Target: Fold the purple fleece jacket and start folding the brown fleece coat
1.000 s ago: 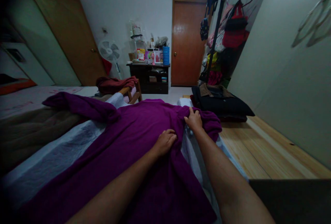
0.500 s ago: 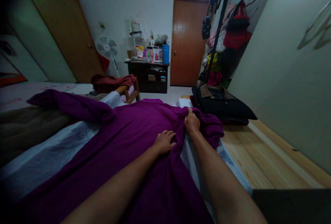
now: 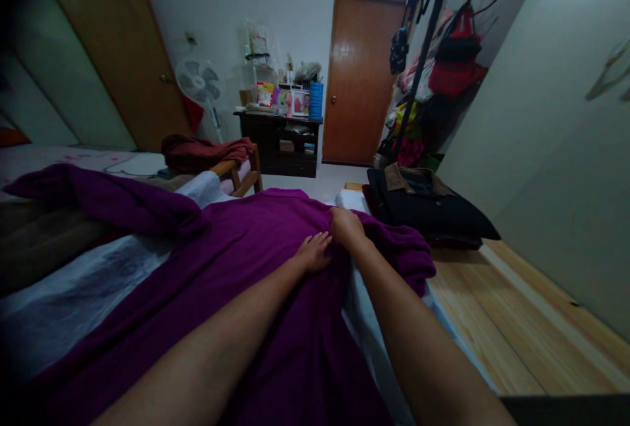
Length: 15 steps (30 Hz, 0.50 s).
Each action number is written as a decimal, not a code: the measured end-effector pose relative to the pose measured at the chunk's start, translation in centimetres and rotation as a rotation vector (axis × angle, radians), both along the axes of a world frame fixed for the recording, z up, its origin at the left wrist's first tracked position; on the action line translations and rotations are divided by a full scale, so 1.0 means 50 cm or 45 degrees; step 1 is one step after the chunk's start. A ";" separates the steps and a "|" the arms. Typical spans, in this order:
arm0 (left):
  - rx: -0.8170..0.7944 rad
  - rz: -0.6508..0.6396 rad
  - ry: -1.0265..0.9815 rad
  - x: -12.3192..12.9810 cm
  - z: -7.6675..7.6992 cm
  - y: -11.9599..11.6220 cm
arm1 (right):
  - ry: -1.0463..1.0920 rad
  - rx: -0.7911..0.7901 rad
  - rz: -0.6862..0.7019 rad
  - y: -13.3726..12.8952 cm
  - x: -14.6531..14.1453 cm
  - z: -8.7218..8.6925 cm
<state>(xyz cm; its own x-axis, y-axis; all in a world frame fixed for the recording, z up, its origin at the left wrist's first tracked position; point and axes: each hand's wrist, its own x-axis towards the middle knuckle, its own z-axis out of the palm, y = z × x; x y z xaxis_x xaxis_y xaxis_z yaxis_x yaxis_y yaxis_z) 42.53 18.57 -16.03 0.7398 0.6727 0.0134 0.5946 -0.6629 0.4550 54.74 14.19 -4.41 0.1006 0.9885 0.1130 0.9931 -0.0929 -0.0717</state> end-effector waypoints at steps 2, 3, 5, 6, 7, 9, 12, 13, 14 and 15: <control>0.034 0.005 -0.066 -0.007 -0.015 -0.002 | -0.092 -0.124 0.054 0.016 -0.007 -0.026; 0.047 0.041 -0.105 -0.009 -0.021 -0.004 | -0.132 -0.191 0.030 0.024 -0.007 -0.036; 0.039 0.129 -0.153 -0.012 -0.028 -0.006 | -0.173 -0.277 -0.082 0.045 -0.002 -0.049; 0.023 0.159 -0.156 -0.012 -0.030 -0.007 | -0.174 -0.279 -0.137 0.058 0.002 -0.051; 0.011 0.167 -0.153 -0.012 -0.032 -0.007 | -0.171 -0.263 -0.174 0.074 0.006 -0.051; 0.012 0.142 -0.150 -0.010 -0.032 -0.007 | -0.172 -0.207 -0.220 0.110 0.014 -0.051; 0.030 0.137 -0.152 -0.007 -0.032 -0.006 | -0.158 -0.142 -0.235 0.160 0.027 -0.060; 0.026 0.139 -0.151 -0.007 -0.032 -0.006 | -0.147 -0.139 -0.240 0.174 0.032 -0.067; 0.021 0.141 -0.153 -0.007 -0.033 -0.007 | -0.133 -0.144 -0.248 0.186 0.036 -0.075; 0.017 0.142 -0.159 -0.007 -0.034 -0.007 | -0.117 -0.156 -0.259 0.196 0.039 -0.084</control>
